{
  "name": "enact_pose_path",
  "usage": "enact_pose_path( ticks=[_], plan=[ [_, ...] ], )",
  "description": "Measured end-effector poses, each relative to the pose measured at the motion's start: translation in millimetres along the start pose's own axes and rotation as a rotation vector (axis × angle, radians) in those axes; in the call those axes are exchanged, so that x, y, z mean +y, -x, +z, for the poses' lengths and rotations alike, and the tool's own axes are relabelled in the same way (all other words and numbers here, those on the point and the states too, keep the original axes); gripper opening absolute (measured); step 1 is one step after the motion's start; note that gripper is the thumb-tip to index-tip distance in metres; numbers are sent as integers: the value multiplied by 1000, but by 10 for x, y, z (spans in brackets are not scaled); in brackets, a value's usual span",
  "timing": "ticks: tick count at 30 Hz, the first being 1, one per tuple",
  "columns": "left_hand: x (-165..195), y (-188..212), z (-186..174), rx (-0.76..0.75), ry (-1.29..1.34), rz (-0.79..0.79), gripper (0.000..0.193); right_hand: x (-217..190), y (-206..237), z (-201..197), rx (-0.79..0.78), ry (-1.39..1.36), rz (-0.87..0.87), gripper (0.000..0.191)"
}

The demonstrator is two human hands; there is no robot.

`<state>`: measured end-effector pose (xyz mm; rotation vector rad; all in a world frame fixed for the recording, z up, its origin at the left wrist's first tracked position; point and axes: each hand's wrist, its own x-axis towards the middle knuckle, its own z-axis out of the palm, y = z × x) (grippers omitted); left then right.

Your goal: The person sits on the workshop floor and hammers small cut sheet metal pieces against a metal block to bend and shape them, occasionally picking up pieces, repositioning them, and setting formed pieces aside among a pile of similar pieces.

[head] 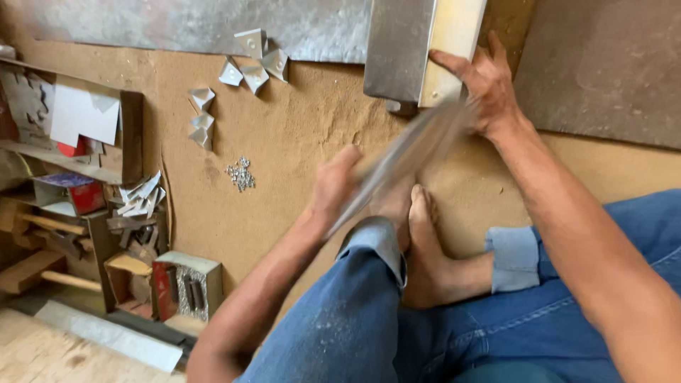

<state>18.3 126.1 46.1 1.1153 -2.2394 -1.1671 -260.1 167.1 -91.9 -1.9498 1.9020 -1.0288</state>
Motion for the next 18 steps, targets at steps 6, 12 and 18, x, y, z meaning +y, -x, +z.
enact_pose_path(
  ticks=[6,12,18],
  plan=[
    [-487,420,-96,-282,-105,-272,30,-463,-133,-508,-59,67,-12,90],
    [-1292,1352,-86,-83,-130,-639,30,-642,-234,-413,-145,307,-45,77],
    [-2223,1042,-702,634,-491,-614,24,-181,-246,285,-48,-82,-27,83]
  ],
)
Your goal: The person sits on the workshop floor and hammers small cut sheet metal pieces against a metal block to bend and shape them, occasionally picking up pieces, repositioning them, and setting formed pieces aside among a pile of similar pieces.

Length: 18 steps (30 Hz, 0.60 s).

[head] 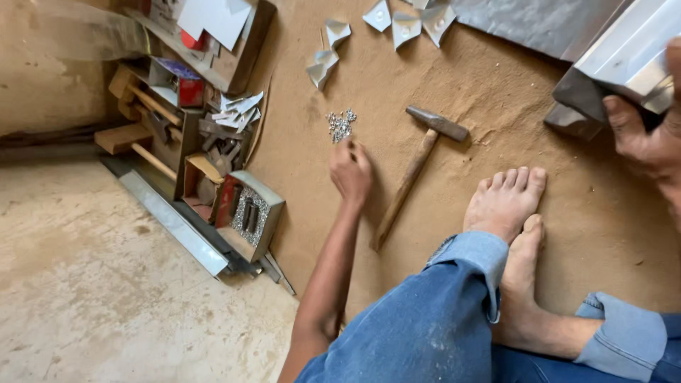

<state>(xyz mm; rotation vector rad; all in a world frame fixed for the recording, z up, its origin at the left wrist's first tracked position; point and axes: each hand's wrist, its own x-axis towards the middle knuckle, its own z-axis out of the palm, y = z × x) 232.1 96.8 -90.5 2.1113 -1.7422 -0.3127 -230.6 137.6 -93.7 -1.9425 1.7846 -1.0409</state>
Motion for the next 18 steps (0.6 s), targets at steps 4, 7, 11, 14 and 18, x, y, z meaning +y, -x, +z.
enact_pose_path(
  ticks=[4,7,11,14,18],
  plan=[
    [-137,-541,112,105,-92,209,31,170,315,73,72,-130,7,90],
    [-176,-656,175,-11,-91,146,18,161,477,-2,107,50,-14,96],
    [-229,-635,225,-121,-153,66,15,22,587,-182,63,103,83,95],
    [-280,-645,239,-23,-111,206,25,-122,647,-272,106,207,81,95],
    [-273,-721,223,-75,-91,261,16,-274,708,-238,108,154,141,91]
  ],
)
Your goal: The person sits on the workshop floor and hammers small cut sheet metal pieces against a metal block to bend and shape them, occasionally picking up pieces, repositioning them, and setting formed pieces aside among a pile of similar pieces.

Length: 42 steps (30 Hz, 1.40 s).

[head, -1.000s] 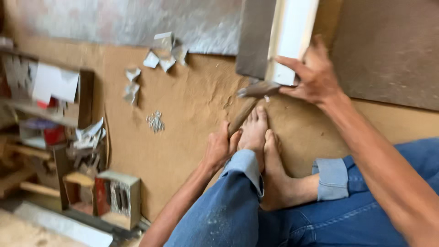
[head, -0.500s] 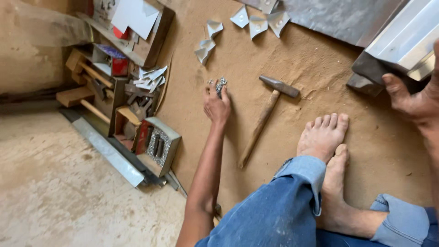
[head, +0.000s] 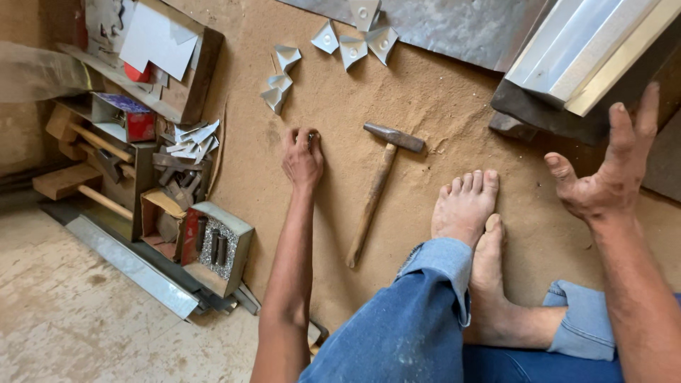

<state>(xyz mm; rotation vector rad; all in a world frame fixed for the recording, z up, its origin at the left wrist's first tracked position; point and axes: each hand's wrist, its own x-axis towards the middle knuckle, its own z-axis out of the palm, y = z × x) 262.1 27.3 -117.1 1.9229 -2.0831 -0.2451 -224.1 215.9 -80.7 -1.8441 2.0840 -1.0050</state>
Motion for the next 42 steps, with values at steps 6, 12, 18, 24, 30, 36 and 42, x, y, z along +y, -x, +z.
enact_pose_path(
  ticks=[6,12,18,24,30,36,42],
  plan=[
    [594,105,-167,289,214,23,6,-16,76,-46,126,-68,127,87],
    [2198,477,-18,12,378,434,13,-16,-72,-132,225,-279,150,74],
    [3108,250,133,83,509,465,13,-122,-147,-136,284,-302,146,68],
    [3167,120,-62,131,422,620,43,23,-311,-119,389,-293,161,55],
    [3489,36,-124,30,307,638,68,100,-1103,-157,499,-215,341,37],
    [3342,45,-229,-226,580,509,65,-115,-1611,-412,239,-533,609,49],
    [2742,92,-55,-367,1137,113,66,-279,-1725,213,235,-97,138,37]
  ],
)
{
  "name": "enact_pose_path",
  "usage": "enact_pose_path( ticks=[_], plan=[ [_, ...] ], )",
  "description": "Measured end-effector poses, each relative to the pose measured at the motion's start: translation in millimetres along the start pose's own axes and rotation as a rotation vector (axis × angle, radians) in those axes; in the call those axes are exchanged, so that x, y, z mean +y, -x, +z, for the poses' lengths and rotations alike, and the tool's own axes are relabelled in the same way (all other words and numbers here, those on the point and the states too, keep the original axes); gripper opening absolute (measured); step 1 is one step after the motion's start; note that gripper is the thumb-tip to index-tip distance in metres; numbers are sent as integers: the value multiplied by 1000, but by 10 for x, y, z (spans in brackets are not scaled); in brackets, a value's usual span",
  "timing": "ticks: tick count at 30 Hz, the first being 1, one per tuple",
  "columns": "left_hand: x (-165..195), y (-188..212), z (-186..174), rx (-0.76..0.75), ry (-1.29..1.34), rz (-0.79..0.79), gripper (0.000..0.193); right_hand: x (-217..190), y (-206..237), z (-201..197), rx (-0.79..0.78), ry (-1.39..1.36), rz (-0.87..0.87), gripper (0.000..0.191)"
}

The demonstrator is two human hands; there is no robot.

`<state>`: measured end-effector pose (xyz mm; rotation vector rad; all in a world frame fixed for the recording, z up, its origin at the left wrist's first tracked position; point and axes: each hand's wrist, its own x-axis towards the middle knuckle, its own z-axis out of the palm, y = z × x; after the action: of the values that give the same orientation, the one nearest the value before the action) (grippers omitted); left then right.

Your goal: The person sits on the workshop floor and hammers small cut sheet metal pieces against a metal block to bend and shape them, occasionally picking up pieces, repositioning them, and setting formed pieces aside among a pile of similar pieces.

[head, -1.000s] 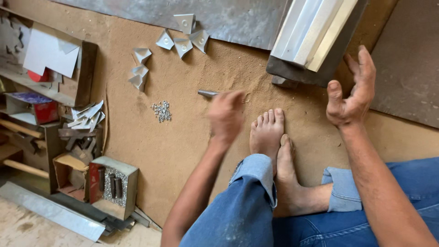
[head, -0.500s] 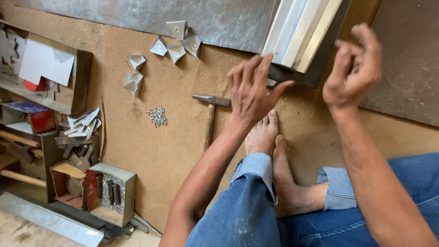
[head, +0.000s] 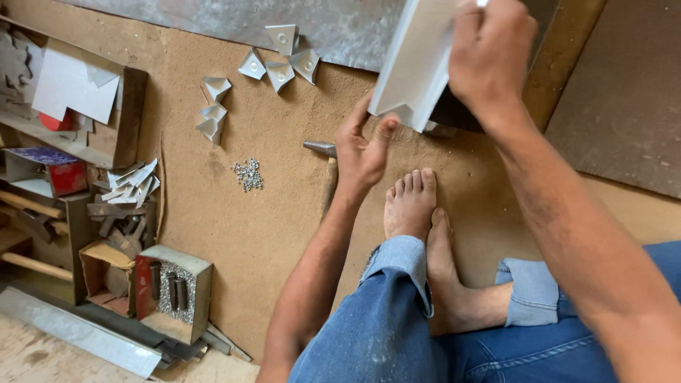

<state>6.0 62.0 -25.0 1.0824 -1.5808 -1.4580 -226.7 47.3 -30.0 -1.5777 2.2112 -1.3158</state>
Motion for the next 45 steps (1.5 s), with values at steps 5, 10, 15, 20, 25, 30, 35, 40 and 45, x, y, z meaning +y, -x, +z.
enact_pose_path(
  ticks=[5,10,15,20,25,30,35,40,45],
  plan=[
    [-427,2,206,46,500,-222,61,32,-114,140,-65,199,-219,20],
    [-523,47,418,25,564,-291,59,-192,-207,-217,-281,390,77,22],
    [-509,93,430,-9,570,-290,58,-320,59,-586,-210,459,-589,90],
    [-580,36,512,8,567,-257,58,-85,259,-508,-431,445,-717,97],
    [-584,305,102,28,-398,-58,64,62,280,-439,-411,408,-733,85],
    [-607,1294,-657,201,-1288,-313,53,43,246,-468,-416,376,-745,90],
    [-348,1804,-806,145,-741,-627,36,141,301,-450,-390,503,-792,85],
    [420,1499,-738,-155,-659,-118,25,193,383,-423,-468,368,-661,81],
    [667,932,-497,-257,-765,19,30,169,350,-407,-474,311,-621,76]
  ],
)
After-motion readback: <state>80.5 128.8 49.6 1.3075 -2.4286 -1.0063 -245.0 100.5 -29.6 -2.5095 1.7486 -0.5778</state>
